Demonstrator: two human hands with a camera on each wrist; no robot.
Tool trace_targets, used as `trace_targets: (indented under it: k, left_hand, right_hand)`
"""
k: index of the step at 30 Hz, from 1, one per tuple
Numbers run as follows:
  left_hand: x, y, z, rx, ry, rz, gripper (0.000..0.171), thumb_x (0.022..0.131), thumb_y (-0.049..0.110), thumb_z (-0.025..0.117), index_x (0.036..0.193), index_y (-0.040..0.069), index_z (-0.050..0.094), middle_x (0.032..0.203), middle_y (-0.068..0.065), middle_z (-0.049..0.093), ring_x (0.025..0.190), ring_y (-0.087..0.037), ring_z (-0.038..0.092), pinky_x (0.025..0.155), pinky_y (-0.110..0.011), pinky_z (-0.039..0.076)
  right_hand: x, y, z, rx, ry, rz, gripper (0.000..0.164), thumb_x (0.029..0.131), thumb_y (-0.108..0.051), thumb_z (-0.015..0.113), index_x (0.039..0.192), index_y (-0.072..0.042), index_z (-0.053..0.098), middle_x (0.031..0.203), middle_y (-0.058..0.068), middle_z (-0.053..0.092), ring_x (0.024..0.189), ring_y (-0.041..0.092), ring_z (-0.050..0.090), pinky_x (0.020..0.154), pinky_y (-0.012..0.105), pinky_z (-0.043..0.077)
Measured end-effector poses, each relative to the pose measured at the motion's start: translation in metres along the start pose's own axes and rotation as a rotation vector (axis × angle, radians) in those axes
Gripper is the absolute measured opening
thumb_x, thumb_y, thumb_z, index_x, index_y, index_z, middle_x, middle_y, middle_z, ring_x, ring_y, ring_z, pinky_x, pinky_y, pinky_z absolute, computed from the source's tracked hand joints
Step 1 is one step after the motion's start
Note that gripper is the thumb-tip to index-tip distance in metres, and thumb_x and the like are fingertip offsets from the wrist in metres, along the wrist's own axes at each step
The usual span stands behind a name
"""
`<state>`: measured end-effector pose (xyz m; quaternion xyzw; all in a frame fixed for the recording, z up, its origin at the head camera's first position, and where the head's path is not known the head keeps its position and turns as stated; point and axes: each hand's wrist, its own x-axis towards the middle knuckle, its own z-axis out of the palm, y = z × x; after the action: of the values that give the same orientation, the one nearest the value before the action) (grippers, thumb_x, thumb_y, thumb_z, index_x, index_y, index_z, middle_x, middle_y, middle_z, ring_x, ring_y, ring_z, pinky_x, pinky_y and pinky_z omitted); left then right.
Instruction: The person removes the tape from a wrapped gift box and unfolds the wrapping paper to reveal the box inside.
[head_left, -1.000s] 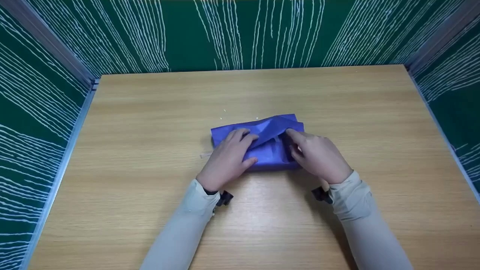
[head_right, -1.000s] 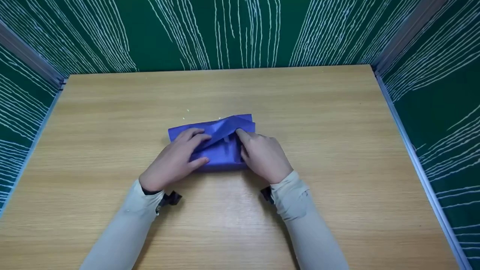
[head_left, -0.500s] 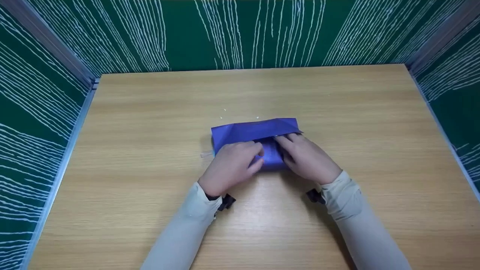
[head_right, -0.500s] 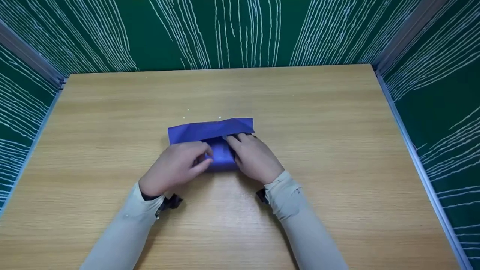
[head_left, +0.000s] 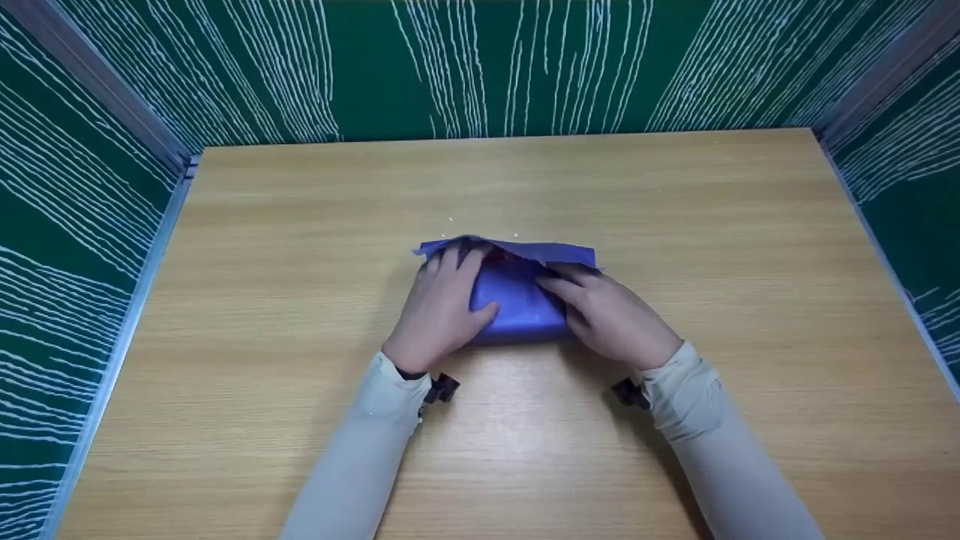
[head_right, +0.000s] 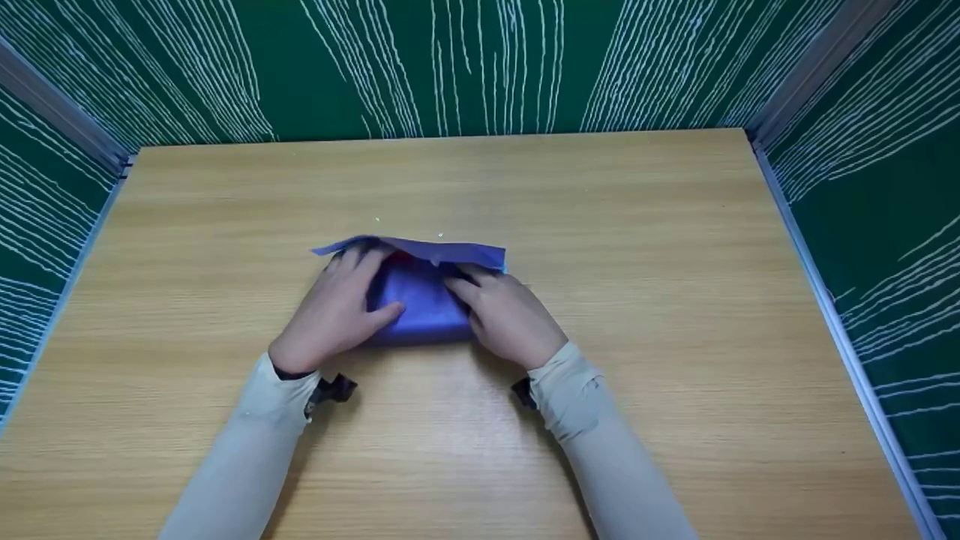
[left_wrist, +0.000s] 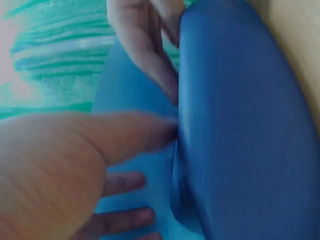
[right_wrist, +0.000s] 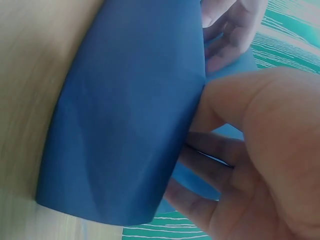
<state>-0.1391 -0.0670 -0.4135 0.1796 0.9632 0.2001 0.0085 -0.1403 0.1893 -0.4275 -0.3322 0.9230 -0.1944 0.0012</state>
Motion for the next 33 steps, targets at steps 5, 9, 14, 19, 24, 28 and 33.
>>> trace_targets:
  k: [5, 9, 14, 19, 24, 28, 33]
  left_hand:
    - [0.005, -0.010, 0.002, -0.063, -0.007, 0.068, 0.080, 0.092, 0.038, 0.069, 0.161, 0.014, 0.036, 0.164, -0.016, 0.030, 0.152, -0.036, 0.028, 0.123, -0.053, 0.025]
    - [0.006, -0.013, 0.005, -0.070, -0.006, 0.085, 0.084, 0.089, 0.038, 0.068, 0.162, 0.016, 0.035, 0.170, -0.017, 0.016, 0.156, -0.037, 0.018, 0.126, -0.053, 0.015]
    - [0.008, -0.013, 0.009, -0.073, -0.015, 0.093, 0.075, 0.088, 0.036, 0.066, 0.157, 0.017, 0.046, 0.163, -0.015, 0.035, 0.149, -0.034, 0.035, 0.119, -0.053, 0.031]
    - [0.012, -0.010, 0.017, -0.112, -0.031, 0.106, 0.065, 0.087, 0.032, 0.059, 0.150, 0.017, 0.055, 0.146, -0.010, 0.057, 0.128, -0.027, 0.057, 0.102, -0.046, 0.049]
    - [0.019, -0.006, 0.023, -0.091, -0.004, 0.101, 0.070, 0.086, 0.033, 0.058, 0.154, 0.018, 0.049, 0.153, -0.010, 0.051, 0.136, -0.030, 0.051, 0.107, -0.049, 0.045]
    - [0.021, -0.004, 0.024, -0.041, 0.015, 0.111, 0.073, 0.086, 0.034, 0.058, 0.156, 0.018, 0.047, 0.159, -0.004, 0.045, 0.147, -0.028, 0.038, 0.116, -0.056, 0.033]
    - [0.025, -0.002, 0.022, -0.027, 0.005, 0.109, 0.082, 0.086, 0.036, 0.059, 0.162, 0.021, 0.035, 0.165, 0.001, 0.037, 0.147, -0.026, 0.036, 0.117, -0.054, 0.028]
  right_hand:
    - [0.001, 0.000, 0.000, 0.008, -0.006, 0.007, 0.048, 0.095, 0.001, 0.064, 0.143, -0.005, 0.060, 0.147, 0.020, 0.057, 0.133, 0.038, 0.056, 0.108, 0.054, 0.047]
    - [0.001, 0.000, 0.001, 0.010, 0.020, -0.014, 0.048, 0.094, 0.002, 0.063, 0.141, -0.004, 0.061, 0.145, 0.021, 0.057, 0.130, 0.040, 0.057, 0.107, 0.055, 0.048]
    - [0.001, 0.000, 0.004, 0.016, 0.056, -0.029, 0.047, 0.092, 0.005, 0.061, 0.139, -0.004, 0.061, 0.147, 0.021, 0.055, 0.132, 0.041, 0.055, 0.109, 0.055, 0.045]
    - [0.003, -0.001, 0.006, 0.038, 0.048, -0.032, 0.048, 0.091, 0.009, 0.059, 0.137, -0.003, 0.059, 0.146, 0.022, 0.055, 0.134, 0.040, 0.054, 0.111, 0.055, 0.043]
    - [0.003, -0.002, 0.007, 0.037, 0.033, -0.029, 0.047, 0.091, 0.008, 0.060, 0.136, -0.003, 0.059, 0.141, 0.022, 0.059, 0.130, 0.039, 0.057, 0.109, 0.053, 0.046]
    - [0.003, -0.002, 0.006, 0.017, 0.028, -0.033, 0.045, 0.092, 0.006, 0.063, 0.136, -0.002, 0.059, 0.136, 0.022, 0.061, 0.124, 0.037, 0.061, 0.103, 0.052, 0.051]
    - [0.001, 0.000, 0.005, 0.015, 0.080, -0.087, 0.041, 0.092, 0.008, 0.060, 0.132, 0.002, 0.061, 0.147, 0.025, 0.053, 0.137, 0.040, 0.051, 0.113, 0.054, 0.043]
